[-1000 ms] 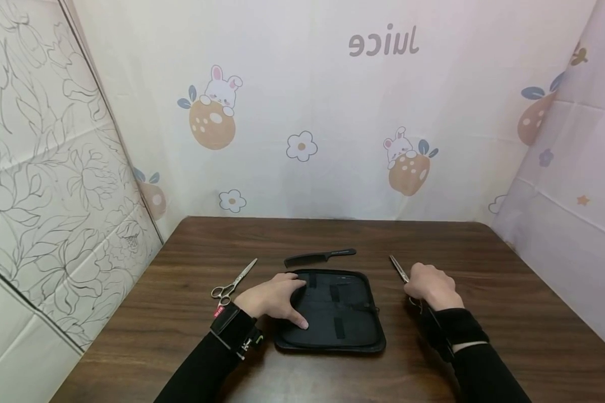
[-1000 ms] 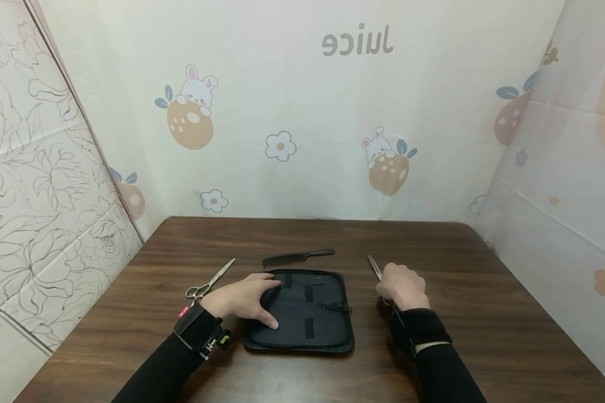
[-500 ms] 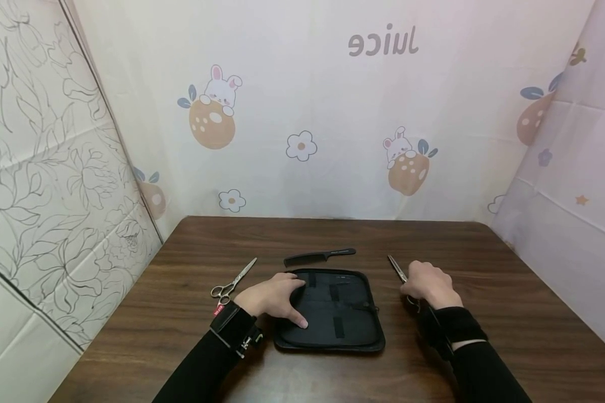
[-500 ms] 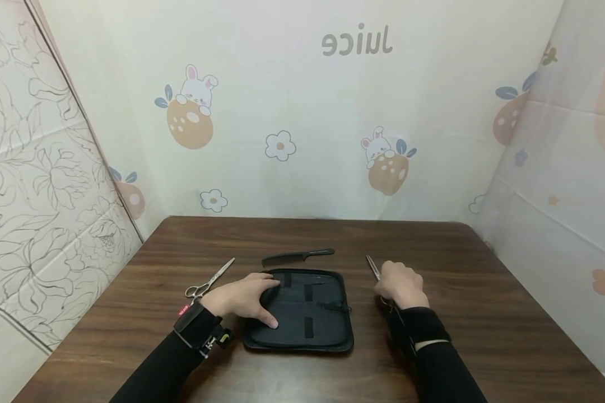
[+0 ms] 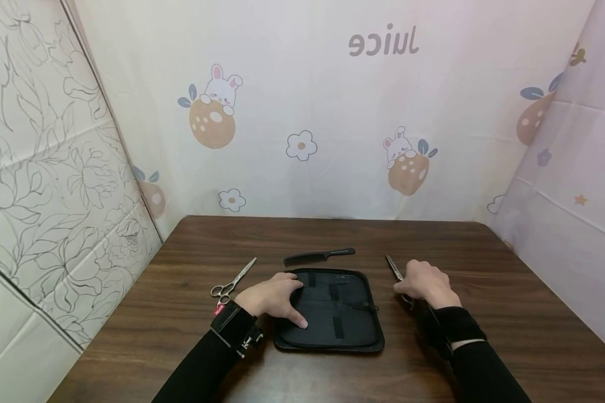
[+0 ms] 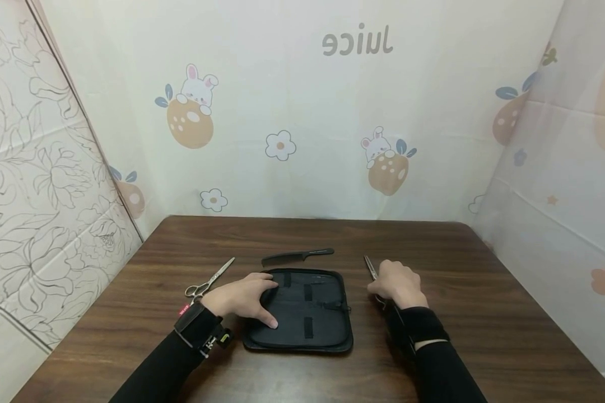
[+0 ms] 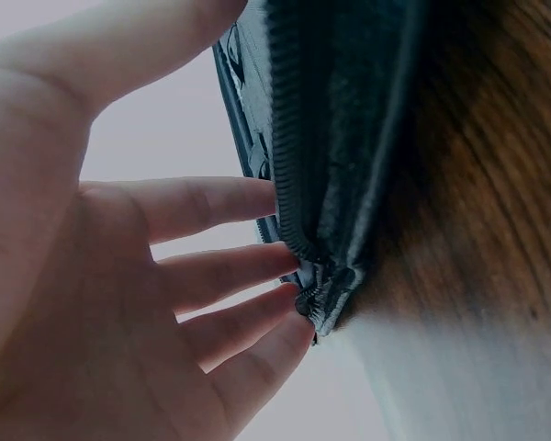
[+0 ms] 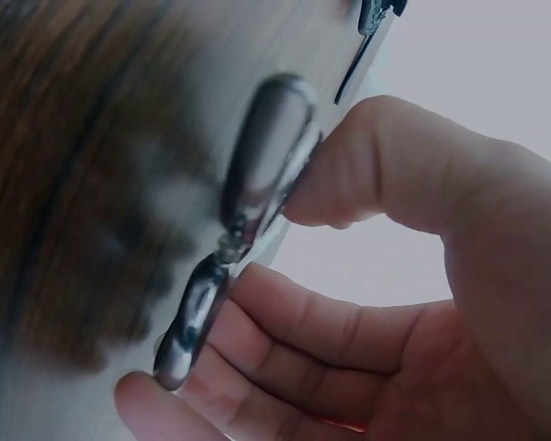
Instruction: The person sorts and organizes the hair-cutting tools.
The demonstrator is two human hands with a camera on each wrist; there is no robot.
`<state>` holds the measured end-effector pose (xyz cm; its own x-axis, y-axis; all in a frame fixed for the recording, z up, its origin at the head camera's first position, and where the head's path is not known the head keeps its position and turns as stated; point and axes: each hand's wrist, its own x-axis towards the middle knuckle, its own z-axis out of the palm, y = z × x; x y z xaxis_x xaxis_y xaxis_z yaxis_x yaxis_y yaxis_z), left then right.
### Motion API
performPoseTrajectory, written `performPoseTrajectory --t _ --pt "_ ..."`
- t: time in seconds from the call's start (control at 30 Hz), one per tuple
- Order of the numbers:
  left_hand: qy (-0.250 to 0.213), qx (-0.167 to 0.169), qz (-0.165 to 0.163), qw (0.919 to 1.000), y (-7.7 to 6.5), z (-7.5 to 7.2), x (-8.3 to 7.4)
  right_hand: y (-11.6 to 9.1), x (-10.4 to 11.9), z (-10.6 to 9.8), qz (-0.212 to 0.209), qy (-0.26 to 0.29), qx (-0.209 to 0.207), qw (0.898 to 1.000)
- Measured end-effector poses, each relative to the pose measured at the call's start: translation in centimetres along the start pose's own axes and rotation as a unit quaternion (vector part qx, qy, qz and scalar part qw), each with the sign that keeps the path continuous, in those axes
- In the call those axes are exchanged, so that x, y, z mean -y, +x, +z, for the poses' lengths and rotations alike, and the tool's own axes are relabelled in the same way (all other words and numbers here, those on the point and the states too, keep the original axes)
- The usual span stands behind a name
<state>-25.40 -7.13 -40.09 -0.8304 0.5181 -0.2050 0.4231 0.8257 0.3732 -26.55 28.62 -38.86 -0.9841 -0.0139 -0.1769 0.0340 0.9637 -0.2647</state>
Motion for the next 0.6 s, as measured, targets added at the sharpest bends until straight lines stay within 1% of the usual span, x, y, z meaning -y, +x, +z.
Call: performPoseTrajectory --t 0.3,0.6 --pt "0.004 0.001 0.000 1.0000 -0.02 -0.04 -0.17 0.12 0.14 -0.04 -0.005 0.010 0.003 1.000" --pt "0.004 0.000 0.003 1.0000 -0.11 0.02 -0.09 0.13 0.43 0.01 -0.015 0.025 -0.014 0.999"
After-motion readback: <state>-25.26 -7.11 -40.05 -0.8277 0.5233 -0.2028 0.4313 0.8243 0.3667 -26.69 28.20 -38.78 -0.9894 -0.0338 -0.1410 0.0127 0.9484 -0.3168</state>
